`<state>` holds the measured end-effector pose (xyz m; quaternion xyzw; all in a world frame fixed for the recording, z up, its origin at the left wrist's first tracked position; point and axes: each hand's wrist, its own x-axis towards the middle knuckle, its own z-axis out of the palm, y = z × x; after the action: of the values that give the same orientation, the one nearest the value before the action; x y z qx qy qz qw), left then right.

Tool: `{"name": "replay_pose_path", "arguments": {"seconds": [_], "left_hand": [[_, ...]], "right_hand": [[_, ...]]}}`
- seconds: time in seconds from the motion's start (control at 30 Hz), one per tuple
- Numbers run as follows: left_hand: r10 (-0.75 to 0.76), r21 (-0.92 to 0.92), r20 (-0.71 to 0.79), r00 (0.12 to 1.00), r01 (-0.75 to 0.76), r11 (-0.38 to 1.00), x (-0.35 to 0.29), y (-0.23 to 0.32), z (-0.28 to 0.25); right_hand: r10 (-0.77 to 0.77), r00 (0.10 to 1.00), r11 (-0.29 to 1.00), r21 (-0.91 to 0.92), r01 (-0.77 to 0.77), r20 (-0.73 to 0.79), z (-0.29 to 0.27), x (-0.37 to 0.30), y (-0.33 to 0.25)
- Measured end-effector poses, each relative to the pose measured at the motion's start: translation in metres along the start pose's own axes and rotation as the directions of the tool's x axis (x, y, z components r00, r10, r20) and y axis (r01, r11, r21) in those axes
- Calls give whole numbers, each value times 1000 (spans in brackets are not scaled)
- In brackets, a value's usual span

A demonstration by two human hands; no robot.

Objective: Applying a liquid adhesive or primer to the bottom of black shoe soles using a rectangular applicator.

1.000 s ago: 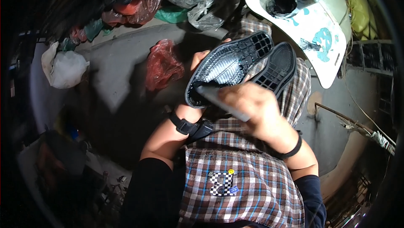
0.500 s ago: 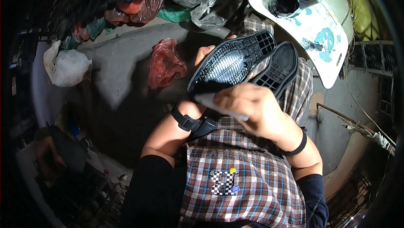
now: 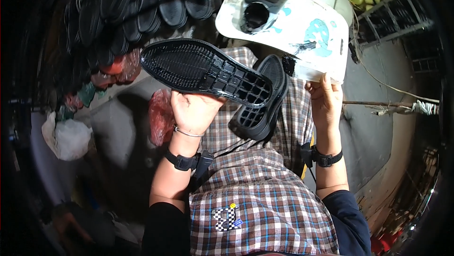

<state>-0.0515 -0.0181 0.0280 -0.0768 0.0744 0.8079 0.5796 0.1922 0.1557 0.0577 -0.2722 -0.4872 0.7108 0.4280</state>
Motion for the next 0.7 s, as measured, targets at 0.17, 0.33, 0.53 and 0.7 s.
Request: {"name": "replay_pose_path", "arguments": {"seconds": [0.17,0.33,0.53,0.7], "left_hand": [[-86,169,-298,951,142,975,59,-32,42],[-289,450,-317,903,412,793,133,-72,67],[-471,456,-239,849,527,717,193,-115,78],[-446,568,-285,848,525,634,251,-138,77]], "right_hand": [[35,989,979,203,-5,-141,-15,-6,-2],[81,930,975,223,1,-358,-36,-19,-13],[81,822,979,201,41,-563,-63,-39,-19],[88,778,984,178,31,-623,-81,-47,-20]]}}
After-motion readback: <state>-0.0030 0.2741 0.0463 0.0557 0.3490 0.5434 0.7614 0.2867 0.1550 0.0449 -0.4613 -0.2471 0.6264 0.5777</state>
